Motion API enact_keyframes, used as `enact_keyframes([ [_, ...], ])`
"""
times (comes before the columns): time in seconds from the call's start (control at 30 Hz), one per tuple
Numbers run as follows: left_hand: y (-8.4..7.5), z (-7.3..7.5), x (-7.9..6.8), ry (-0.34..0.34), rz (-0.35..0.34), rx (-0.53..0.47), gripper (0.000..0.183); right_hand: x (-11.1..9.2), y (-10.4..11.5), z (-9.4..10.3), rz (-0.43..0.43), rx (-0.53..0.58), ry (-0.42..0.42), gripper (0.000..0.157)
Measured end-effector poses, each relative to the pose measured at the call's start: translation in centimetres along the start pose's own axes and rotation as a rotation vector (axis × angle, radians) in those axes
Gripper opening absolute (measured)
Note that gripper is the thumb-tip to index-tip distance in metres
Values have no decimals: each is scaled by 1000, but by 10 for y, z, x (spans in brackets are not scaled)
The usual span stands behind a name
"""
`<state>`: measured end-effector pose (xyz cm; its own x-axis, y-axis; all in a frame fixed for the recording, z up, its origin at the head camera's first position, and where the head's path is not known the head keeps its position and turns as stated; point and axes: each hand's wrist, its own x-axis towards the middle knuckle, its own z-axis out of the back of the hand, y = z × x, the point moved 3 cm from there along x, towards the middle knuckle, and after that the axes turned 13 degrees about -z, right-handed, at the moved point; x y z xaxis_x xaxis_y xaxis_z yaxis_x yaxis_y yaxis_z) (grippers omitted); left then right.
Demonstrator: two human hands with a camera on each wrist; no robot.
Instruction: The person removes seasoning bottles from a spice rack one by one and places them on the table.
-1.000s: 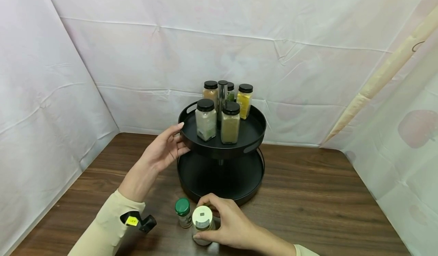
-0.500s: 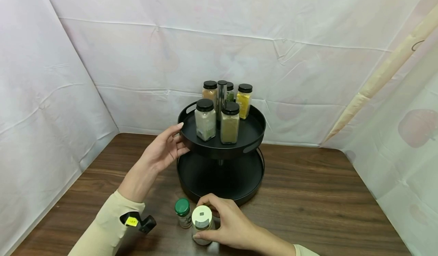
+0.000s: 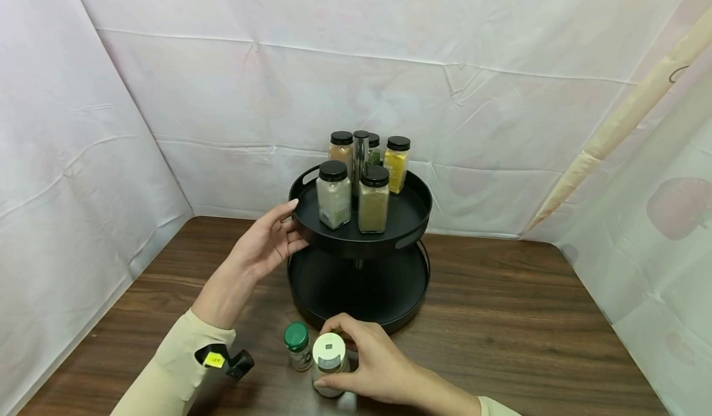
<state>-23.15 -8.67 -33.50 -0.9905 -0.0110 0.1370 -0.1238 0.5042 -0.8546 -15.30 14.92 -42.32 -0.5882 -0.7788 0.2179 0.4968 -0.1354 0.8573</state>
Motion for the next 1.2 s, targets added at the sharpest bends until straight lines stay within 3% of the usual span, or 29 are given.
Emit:
enact_keyframes([
  [0.4, 0, 1, -1, -1, -1, 1, 41, 0, 12, 12, 29, 58, 0, 56],
  [0.7, 0, 1, -1, 2, 0, 4, 46, -3, 23, 31, -63, 66, -42, 57],
  [0.9, -1, 0, -1, 5, 3, 3, 50, -4, 30, 42, -23, 37, -87, 57],
  [1.2, 0, 0, 0, 7, 5, -1, 47, -5, 33, 47, -16, 43, -90, 58],
])
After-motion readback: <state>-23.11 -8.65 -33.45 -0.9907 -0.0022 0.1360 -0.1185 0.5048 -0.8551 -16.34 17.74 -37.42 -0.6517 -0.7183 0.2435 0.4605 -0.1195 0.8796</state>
